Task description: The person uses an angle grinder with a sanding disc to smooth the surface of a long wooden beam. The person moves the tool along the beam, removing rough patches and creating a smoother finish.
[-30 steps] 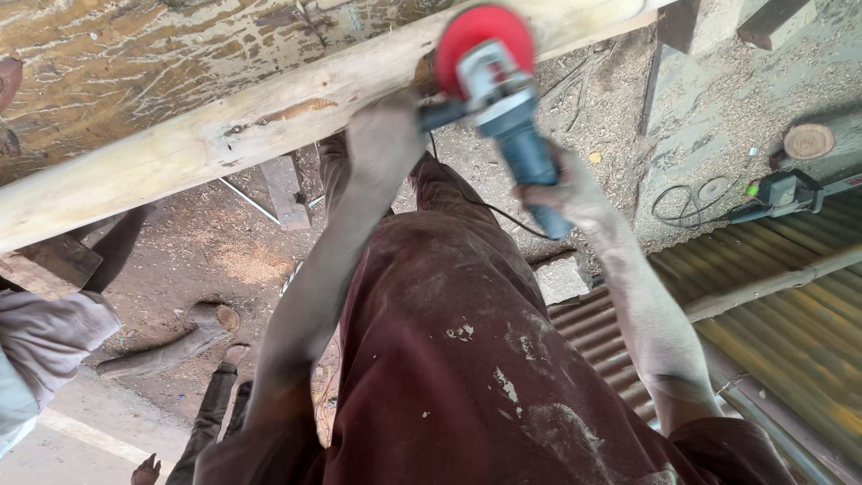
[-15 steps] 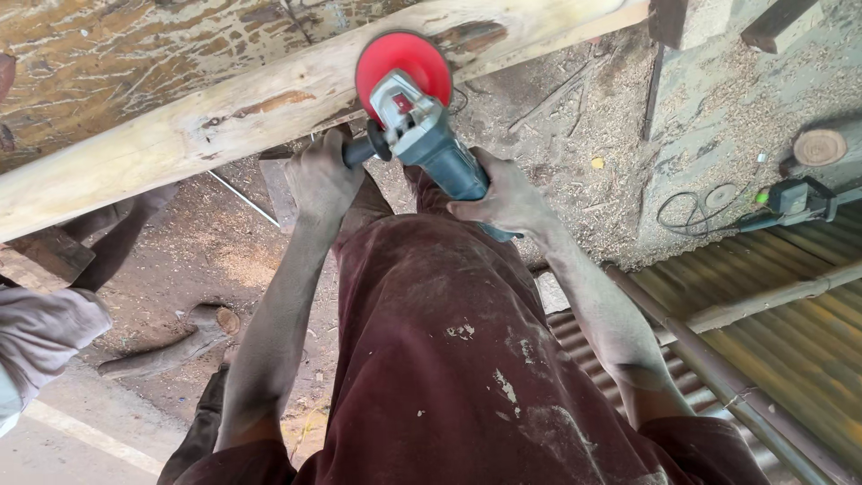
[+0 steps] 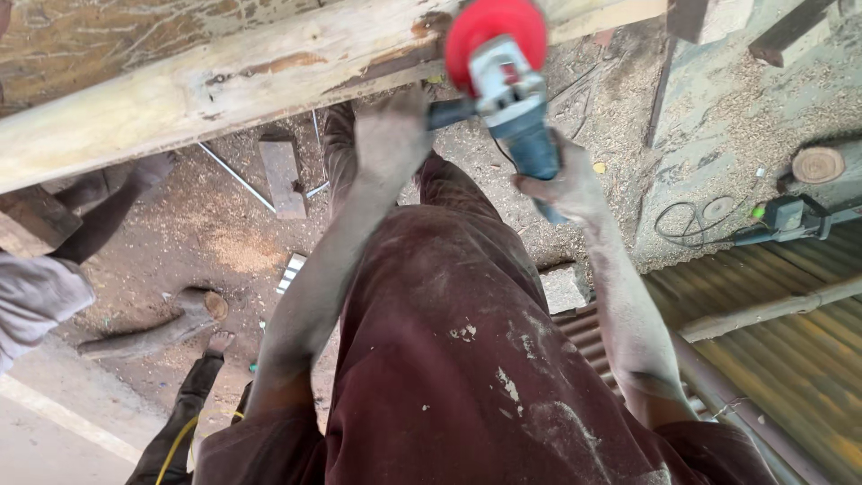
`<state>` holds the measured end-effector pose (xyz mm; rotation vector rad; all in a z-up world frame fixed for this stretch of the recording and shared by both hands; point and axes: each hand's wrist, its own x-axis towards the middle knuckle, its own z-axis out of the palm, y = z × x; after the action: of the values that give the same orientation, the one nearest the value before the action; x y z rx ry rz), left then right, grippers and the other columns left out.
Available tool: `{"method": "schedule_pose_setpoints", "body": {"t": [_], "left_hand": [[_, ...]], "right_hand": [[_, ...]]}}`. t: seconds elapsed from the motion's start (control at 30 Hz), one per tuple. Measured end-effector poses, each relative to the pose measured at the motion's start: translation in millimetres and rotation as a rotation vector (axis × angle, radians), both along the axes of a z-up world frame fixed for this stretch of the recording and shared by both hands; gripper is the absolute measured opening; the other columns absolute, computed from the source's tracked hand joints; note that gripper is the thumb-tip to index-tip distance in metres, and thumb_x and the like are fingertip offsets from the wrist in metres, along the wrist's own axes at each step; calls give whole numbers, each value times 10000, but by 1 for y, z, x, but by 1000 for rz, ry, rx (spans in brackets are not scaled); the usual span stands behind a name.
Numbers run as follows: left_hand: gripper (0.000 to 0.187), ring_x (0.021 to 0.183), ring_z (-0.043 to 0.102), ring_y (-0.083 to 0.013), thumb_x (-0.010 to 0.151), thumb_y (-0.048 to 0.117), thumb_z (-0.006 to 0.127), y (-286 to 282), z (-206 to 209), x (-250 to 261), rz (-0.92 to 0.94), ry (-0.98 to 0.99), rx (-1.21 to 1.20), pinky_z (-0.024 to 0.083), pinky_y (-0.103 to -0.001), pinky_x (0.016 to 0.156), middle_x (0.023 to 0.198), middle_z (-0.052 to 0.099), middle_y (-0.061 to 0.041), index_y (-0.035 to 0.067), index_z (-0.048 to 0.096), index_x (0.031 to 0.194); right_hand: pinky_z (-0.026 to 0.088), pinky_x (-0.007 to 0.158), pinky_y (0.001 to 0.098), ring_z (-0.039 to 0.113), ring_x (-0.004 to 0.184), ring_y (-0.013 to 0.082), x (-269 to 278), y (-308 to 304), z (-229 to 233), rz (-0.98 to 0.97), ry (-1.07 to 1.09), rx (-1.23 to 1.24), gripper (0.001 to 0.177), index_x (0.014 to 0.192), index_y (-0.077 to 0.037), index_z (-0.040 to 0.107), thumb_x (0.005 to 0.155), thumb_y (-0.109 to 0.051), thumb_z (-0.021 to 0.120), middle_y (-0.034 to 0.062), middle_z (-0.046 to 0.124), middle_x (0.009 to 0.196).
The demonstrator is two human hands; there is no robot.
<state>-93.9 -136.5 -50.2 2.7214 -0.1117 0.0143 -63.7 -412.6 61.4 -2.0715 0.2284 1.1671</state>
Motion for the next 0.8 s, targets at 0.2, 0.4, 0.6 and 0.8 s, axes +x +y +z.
{"method": "schedule_pose_setpoints", "body": {"t": [0.2, 0.4, 0.6, 0.8], "left_hand": [[154, 462, 471, -68, 911, 112, 685, 46, -8, -21, 59, 24, -55, 392, -262, 400, 586, 539, 24, 110, 590, 791], [177, 287, 453, -96, 951, 116, 646, -61, -16, 57, -148, 156, 39, 373, -289, 202, 460, 533, -27, 81, 640, 778], [194, 431, 492, -89, 963, 64, 646, -39, -5, 12, -28, -16, -92, 400, -303, 346, 593, 559, 15, 103, 605, 777], [412, 316, 424, -116, 964, 220, 759, 64, -9, -63, 284, -71, -128, 363, -311, 273, 460, 486, 20, 132, 554, 619]], "right_hand": [[599, 772, 420, 718, 837, 247, -13, 32, -26, 170, -177, 64, 641, 1279, 24, 575, 739, -171, 858, 161, 722, 999], [631, 668, 417, 692, 713, 231, -5, -48, -20, -176, -88, 173, 580, 1301, 11, 538, 783, -129, 758, 134, 667, 914], [631, 708, 416, 721, 737, 241, -11, -39, -2, 18, -210, 49, 555, 1247, 15, 581, 755, -151, 777, 144, 724, 926], [625, 769, 420, 735, 831, 253, -15, 69, -21, 251, -119, 100, 698, 1255, 19, 534, 716, -264, 875, 181, 709, 1026]]}}
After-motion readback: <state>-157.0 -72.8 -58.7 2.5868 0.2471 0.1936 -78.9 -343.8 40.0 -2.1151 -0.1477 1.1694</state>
